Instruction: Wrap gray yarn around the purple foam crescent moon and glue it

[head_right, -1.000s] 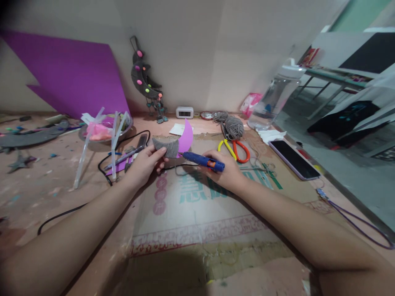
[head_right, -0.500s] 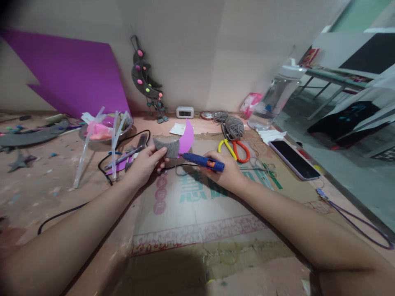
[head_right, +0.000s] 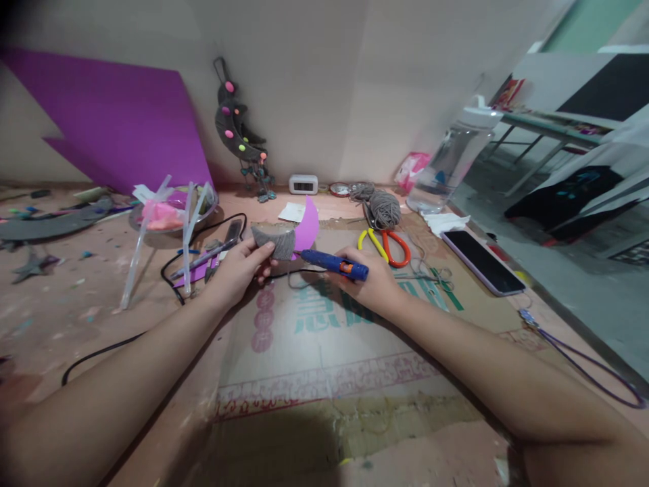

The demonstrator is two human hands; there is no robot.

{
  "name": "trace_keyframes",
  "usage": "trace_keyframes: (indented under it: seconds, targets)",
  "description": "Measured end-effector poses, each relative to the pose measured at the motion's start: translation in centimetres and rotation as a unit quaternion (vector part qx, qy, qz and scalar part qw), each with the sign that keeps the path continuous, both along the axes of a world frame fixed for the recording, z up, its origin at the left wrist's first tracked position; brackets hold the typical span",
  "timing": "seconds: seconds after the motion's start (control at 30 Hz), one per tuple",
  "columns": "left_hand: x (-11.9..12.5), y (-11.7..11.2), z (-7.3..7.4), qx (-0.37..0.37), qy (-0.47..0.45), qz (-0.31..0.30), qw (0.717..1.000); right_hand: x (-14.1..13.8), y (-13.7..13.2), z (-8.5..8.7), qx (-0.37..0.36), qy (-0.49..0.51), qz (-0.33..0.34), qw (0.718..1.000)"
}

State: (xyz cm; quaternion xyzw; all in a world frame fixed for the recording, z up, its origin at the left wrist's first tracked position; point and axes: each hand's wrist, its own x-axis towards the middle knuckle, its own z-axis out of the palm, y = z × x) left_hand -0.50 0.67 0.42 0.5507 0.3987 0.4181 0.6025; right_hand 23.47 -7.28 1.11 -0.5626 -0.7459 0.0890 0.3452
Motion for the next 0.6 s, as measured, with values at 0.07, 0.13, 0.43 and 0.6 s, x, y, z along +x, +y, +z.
trace_keyframes:
  seconds: [0.07, 0.13, 0.43, 0.6]
  targets:
    - [0.00, 0.02, -0.02, -0.002, 0.003, 0.000, 1.000, 0.00, -0.01, 0.01, -0.001, -0.001, -0.002, 1.000]
    - [-0.03, 0.02, -0.11, 0.001, 0.005, -0.003, 1.000, 0.01, -0.04, 0.00, 0.004, 0.001, -0.001, 1.000]
    - [-0.03, -0.18, 0.04, -0.003, 0.002, -0.003, 1.000, -0.15, -0.28, 0.39, -0.003, 0.011, -0.002, 1.000]
    - [0.01, -0.18, 0.12, 0.003, 0.010, -0.003, 1.000, -0.14, -0.26, 0.41, 0.003, 0.020, 0.004, 1.000]
